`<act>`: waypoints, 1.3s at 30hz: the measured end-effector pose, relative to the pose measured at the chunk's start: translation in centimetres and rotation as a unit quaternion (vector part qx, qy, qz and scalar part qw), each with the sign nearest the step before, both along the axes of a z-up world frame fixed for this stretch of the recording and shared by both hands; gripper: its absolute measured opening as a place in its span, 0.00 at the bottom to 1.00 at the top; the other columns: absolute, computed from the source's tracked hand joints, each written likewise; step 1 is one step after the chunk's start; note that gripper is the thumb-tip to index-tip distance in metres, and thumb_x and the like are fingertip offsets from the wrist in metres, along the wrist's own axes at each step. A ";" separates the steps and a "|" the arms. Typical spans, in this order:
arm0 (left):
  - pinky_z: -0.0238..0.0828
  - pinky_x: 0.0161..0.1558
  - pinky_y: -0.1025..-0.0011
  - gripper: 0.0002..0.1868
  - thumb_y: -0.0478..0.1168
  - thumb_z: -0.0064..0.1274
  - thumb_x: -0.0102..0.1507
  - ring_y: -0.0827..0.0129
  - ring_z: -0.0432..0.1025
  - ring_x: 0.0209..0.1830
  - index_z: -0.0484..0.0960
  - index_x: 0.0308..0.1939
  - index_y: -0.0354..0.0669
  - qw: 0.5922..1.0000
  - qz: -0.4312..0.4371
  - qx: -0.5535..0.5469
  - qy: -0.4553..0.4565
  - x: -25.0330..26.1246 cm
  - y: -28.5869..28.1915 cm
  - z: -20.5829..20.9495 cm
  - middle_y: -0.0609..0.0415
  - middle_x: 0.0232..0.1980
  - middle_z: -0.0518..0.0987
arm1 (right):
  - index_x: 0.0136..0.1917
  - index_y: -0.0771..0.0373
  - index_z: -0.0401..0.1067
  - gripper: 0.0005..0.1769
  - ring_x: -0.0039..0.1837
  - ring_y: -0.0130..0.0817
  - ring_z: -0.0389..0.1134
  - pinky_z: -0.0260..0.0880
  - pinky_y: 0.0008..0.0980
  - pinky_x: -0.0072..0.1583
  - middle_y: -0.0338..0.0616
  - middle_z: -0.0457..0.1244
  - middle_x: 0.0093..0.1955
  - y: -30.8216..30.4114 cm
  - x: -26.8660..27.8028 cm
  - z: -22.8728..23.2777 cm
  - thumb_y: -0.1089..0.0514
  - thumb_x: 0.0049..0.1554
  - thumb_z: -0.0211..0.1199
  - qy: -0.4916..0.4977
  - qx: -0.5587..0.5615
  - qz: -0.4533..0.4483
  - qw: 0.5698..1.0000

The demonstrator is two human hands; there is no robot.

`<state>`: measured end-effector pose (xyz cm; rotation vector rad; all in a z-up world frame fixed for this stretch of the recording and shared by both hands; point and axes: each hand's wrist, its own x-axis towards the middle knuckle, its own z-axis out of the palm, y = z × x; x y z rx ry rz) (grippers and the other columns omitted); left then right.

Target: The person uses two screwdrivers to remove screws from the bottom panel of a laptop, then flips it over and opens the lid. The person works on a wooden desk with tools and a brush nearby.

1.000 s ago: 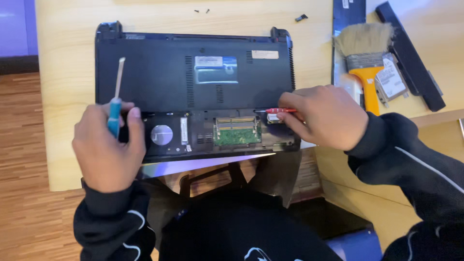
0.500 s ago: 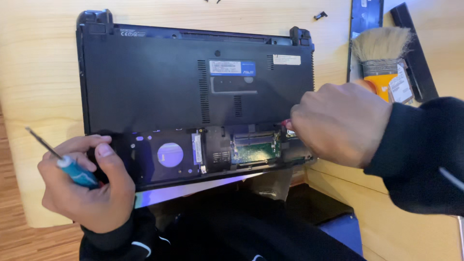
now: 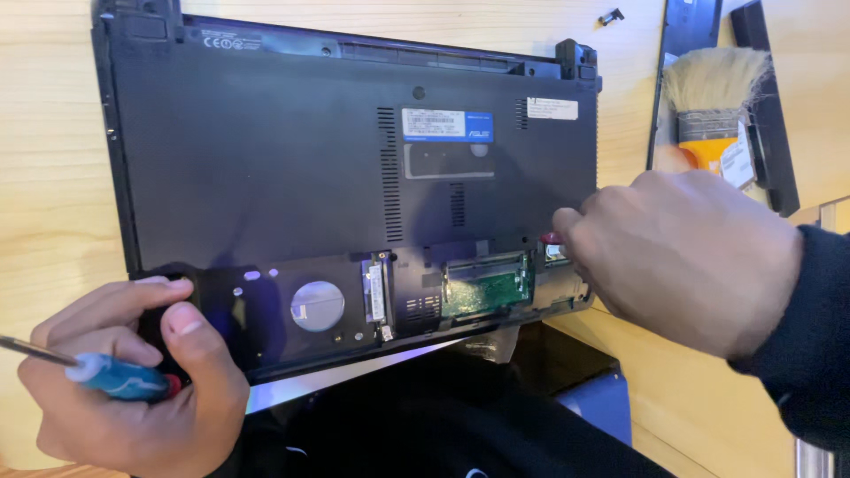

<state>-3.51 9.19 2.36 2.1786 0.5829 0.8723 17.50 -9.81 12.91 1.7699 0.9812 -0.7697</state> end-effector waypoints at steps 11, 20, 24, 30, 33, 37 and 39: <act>0.64 0.46 0.63 0.17 0.32 0.47 0.77 0.49 0.72 0.48 0.58 0.43 0.19 0.991 0.031 -0.015 0.131 -0.9 -0.5 0.9 0.31 0.49 0.76 | 0.42 0.51 0.63 0.09 0.33 0.47 0.66 0.59 0.46 0.37 0.37 0.62 0.29 -1.0 -0.3 -1.1 0.60 0.59 0.42 0.020 0.037 -0.012 0.999; 0.68 0.57 0.56 0.18 0.26 0.48 0.71 0.43 0.73 0.50 0.53 0.37 0.27 0.994 -0.036 -0.044 0.090 -1.6 1.0 -0.3 0.32 0.46 0.75 | 0.47 0.70 0.69 0.11 0.24 0.29 0.57 0.58 0.30 0.26 0.49 0.61 0.36 -4.8 -1.1 -1.2 0.61 0.61 0.49 0.066 0.190 0.403 0.893; 0.70 0.58 0.56 0.18 0.29 0.48 0.73 0.44 0.73 0.53 0.54 0.38 0.24 0.994 -0.004 -0.063 0.091 -1.0 0.3 0.5 0.32 0.48 0.75 | 0.39 0.68 0.71 0.10 0.21 0.25 0.47 0.49 0.29 0.27 0.39 0.54 0.25 -5.2 -0.6 -1.6 0.67 0.62 0.54 0.068 0.194 0.446 0.871; 0.72 0.50 0.53 0.16 0.34 0.43 0.73 0.44 0.75 0.46 0.54 0.38 0.24 0.999 0.014 -0.039 -0.009 -0.5 -0.2 0.3 0.31 0.44 0.77 | 0.38 0.51 0.56 0.19 0.29 0.48 0.65 0.64 0.52 0.31 0.40 0.58 0.27 -3.0 -0.3 -1.1 0.39 0.64 0.42 -0.008 0.134 0.051 0.990; 0.70 0.44 0.56 0.16 0.35 0.44 0.73 0.47 0.75 0.41 0.58 0.41 0.22 1.000 0.021 -0.018 0.001 -0.6 -0.2 0.0 0.36 0.41 0.76 | 0.20 0.50 0.55 0.35 0.20 0.26 0.44 0.74 0.31 0.49 0.32 0.45 0.17 -1.1 0.2 -1.0 0.42 0.67 0.33 0.095 0.146 -0.192 0.966; 0.70 0.48 0.57 0.15 0.34 0.43 0.72 0.46 0.75 0.44 0.57 0.37 0.27 0.999 0.028 -0.045 -0.006 -0.6 -0.1 0.5 0.35 0.43 0.77 | 0.28 0.52 0.67 0.31 0.28 0.36 0.62 0.65 0.33 0.46 0.37 0.62 0.24 -0.5 -0.1 -1.4 0.41 0.65 0.37 0.039 0.059 -0.142 0.987; 0.69 0.48 0.58 0.15 0.32 0.44 0.71 0.48 0.75 0.44 0.56 0.35 0.28 0.998 0.034 -0.059 -0.017 -0.5 0.0 0.6 0.37 0.41 0.77 | 0.31 0.50 0.68 0.27 0.27 0.36 0.63 0.67 0.33 0.45 0.38 0.63 0.23 -2.0 -0.6 -1.6 0.41 0.64 0.38 0.027 0.078 -0.138 0.987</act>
